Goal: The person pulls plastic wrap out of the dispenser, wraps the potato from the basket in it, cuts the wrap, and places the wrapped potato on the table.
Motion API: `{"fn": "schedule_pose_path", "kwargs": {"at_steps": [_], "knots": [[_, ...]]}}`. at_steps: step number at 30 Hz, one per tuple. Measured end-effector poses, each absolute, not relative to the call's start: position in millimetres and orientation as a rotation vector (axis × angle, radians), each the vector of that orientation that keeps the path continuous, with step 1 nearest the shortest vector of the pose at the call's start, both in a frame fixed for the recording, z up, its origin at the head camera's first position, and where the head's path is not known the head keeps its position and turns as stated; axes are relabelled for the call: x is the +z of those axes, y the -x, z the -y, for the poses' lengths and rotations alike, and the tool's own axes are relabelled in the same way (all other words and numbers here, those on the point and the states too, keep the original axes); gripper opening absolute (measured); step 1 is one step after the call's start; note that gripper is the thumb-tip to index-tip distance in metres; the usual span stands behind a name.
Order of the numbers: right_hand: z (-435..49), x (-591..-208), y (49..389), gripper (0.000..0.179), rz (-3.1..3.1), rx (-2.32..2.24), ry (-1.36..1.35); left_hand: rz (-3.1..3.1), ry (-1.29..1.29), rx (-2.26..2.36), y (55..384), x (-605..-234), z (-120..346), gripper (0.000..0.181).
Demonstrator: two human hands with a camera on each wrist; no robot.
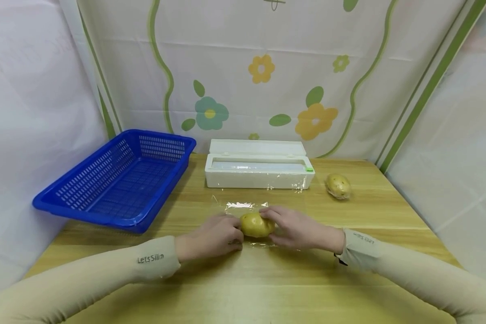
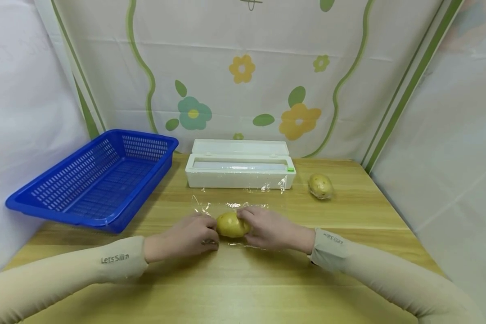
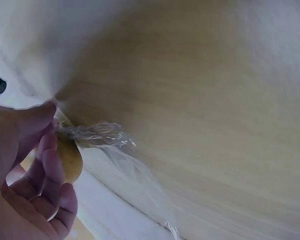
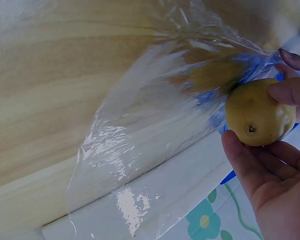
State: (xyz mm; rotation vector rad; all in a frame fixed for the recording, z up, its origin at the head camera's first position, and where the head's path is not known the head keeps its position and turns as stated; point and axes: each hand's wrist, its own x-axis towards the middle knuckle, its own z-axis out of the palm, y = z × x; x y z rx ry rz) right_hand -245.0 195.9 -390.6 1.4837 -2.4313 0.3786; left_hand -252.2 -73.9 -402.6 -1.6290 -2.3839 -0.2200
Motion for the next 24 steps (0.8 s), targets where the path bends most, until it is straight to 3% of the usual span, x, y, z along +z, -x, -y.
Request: {"fn": "schedule_pose_path", "kwargs": {"at_steps": [13,19,24], "knots": [[-194,-385,248,0.064,2.536,0.353,-1.464,2.198,1.536,-0.35,258,-402,71,0.008],[-190,-389,249,0.085,2.62,0.375,-1.424,2.228,1.543,-0.503,262,-399,69,0.01],[-185,-395,253,0.071,2.514,0.365,-1.404,2.317,1.525,-0.635,266,-397,70,0.011]]}}
